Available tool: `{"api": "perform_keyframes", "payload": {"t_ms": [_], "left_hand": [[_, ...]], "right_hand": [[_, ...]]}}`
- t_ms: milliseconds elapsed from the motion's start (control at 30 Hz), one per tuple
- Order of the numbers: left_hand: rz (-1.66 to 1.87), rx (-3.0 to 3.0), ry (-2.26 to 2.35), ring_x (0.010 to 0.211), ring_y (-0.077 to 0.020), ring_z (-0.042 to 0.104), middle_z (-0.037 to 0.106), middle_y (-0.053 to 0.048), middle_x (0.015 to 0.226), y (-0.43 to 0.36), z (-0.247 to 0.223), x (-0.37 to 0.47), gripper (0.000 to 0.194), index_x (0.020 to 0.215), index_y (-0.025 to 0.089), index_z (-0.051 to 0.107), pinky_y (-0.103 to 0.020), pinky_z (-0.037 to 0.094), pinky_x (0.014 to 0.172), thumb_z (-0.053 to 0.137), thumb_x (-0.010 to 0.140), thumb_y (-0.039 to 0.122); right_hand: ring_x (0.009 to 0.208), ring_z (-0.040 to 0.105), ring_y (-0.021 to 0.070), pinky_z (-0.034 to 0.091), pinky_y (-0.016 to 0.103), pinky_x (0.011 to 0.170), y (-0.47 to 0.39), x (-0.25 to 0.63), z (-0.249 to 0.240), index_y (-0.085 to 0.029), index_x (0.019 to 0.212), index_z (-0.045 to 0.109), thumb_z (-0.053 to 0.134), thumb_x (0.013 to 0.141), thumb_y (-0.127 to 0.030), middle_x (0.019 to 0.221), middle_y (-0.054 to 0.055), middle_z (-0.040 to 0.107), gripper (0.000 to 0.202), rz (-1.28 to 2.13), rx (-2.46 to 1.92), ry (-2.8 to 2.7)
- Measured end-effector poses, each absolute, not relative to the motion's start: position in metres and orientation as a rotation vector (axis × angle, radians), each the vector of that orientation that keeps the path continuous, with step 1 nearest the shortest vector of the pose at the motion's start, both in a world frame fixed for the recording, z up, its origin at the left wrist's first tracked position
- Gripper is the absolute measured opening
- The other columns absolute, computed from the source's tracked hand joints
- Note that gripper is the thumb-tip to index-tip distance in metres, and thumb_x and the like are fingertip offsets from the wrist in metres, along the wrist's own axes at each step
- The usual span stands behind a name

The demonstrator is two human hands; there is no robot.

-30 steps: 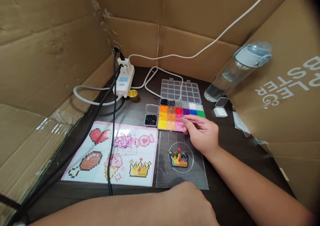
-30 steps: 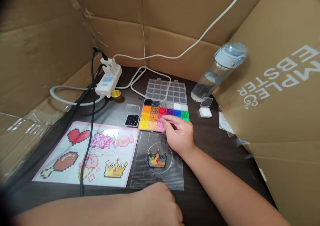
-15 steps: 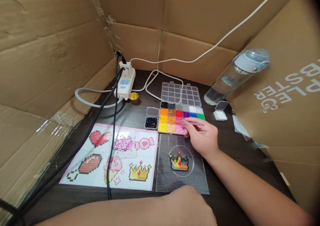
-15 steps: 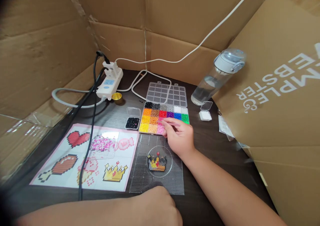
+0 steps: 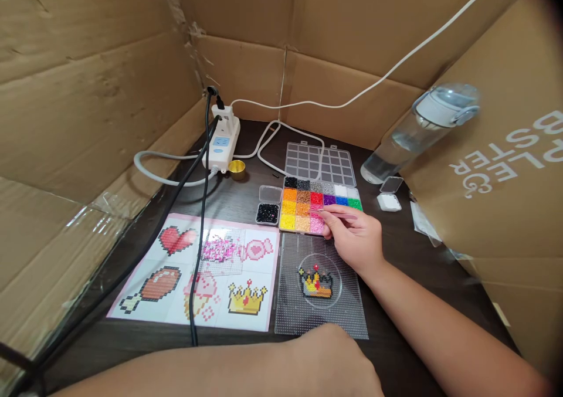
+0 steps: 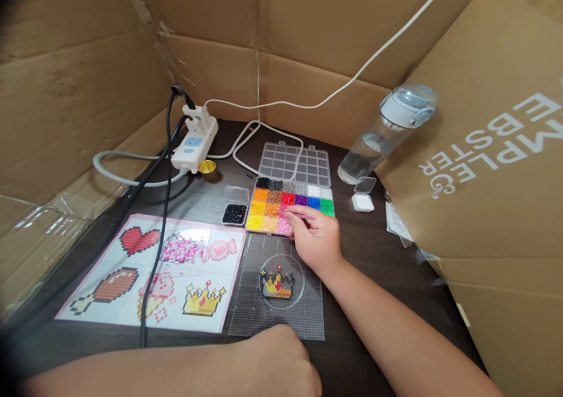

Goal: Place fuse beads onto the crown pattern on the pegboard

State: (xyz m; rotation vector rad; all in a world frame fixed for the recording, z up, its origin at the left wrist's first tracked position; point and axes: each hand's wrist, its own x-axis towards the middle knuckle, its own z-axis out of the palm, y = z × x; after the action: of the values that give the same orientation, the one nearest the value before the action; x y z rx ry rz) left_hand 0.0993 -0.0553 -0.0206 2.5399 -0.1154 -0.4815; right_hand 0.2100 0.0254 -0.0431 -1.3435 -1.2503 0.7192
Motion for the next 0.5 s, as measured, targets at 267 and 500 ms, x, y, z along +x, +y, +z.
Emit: {"api": "perform_keyframes", "payload": {"t_ms": [267, 500], "left_hand": [[-0.59, 2.532, -0.146, 0.062, -0.0154, 0.058, 0.065, 0.002, 0.081, -0.0545, -0.0172, 0.1014, 0.008, 0.082, 0.023, 0.062, -0.027, 0.034, 0.036, 0.054, 0.082, 0.024], [-0.636, 2.525, -0.156, 0.066, -0.0162, 0.06, 0.066, 0.002, 0.084, -0.0551, -0.0118, 0.1022, 0.01, 0.082, 0.023, 0.062, -0.028, 0.035, 0.038, 0.052, 0.082, 0.022]], "right_hand": [[0.044, 0.058, 0.0109, 0.053, 0.025, 0.047, 0.0253, 0.2095, -0.0406, -0.016, 0.083, 0.073, 0.069, 0.077, -0.026, 0.052, 0.0, 0.064, 0.012, 0.719, -1.351, -1.25], [0.045, 0.059, 0.0113, 0.054, 0.025, 0.047, 0.0256, 0.2092, -0.04, -0.015, 0.083, 0.074, 0.069, 0.077, -0.025, 0.053, 0.0, 0.064, 0.013, 0.709, -1.361, -1.255]]}}
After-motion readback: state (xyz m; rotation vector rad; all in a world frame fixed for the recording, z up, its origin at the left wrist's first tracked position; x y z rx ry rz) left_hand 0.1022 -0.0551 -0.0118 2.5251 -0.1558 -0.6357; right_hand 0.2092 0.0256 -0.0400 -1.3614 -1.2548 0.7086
